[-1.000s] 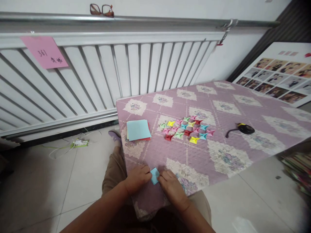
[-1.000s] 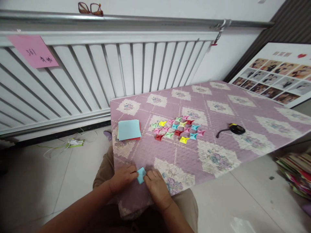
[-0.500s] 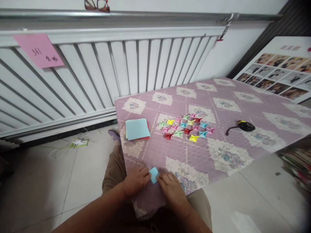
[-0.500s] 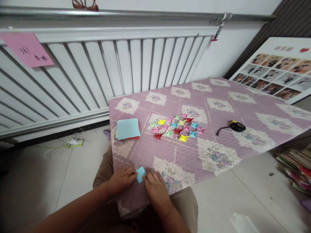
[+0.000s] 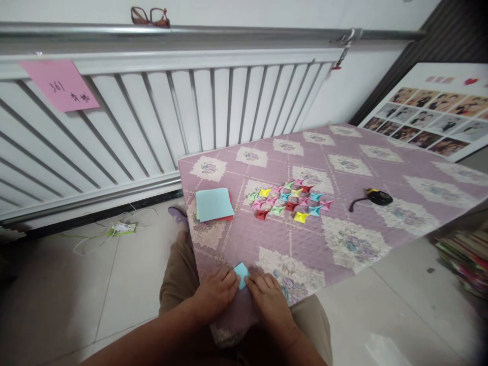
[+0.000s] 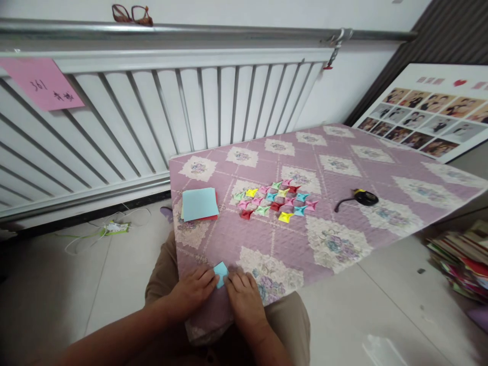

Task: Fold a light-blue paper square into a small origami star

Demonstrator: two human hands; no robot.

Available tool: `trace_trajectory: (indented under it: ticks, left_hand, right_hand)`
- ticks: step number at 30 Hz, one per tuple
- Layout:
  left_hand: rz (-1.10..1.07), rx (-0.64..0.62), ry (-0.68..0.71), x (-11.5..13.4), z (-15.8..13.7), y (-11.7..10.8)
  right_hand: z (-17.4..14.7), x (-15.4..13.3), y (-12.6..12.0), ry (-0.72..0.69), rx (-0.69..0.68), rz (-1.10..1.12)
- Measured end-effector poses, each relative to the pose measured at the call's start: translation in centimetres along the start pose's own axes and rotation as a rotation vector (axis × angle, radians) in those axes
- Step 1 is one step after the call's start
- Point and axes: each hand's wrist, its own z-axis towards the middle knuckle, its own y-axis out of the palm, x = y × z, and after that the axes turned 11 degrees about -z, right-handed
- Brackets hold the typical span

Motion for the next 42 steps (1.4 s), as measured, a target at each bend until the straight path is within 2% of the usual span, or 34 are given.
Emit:
trace_trajectory:
  ticks: [6, 10, 13, 18, 21, 23, 37, 42]
  left_hand:
    - [0.011, -0.004, -0.013, 0.1, -0.1, 0.3]
    - [-0.023, -0.014, -0.014, 0.0, 0.0, 0.0]
    - [-0.136, -0.015, -0.048, -0.2, -0.1, -0.1]
    - [-0.417, 0.054, -0.268, -0.9, 0.0, -0.4]
    - [-0.487, 0.066, -0.426, -1.1, 0.9, -1.0]
    - [-0.47, 0.031, -0.481, -1.1, 1.5, -1.4]
    - [-0.326, -0.089, -0.457, -0.7, 2.4, -1.1]
    - [-0.306, -0.089, -0.444, -0.8, 2.4, -0.7]
  right_hand:
    - [0.3, -2.7, -0.5, 0.149, -0.034, -0.068]
    - [-0.1, -3.9, 0.8, 0.121, 0.082, -0.062]
    - [-0.5, -3.8, 1.4, 0.094, 0.111, -0.05]
    - [-0.6, -3.6, 1.0, 0.085, 0.096, -0.041]
    - [-0.5, -3.6, 0.9, 0.087, 0.095, -0.047]
    - [-0.4, -3.6, 0.8, 0.085, 0.096, -0.039]
    - [-0.6, -3.6, 1.1, 0.097, 0.1, -0.024]
    - [-0.1, -3.6, 0.4, 0.081, 0.029, -0.071]
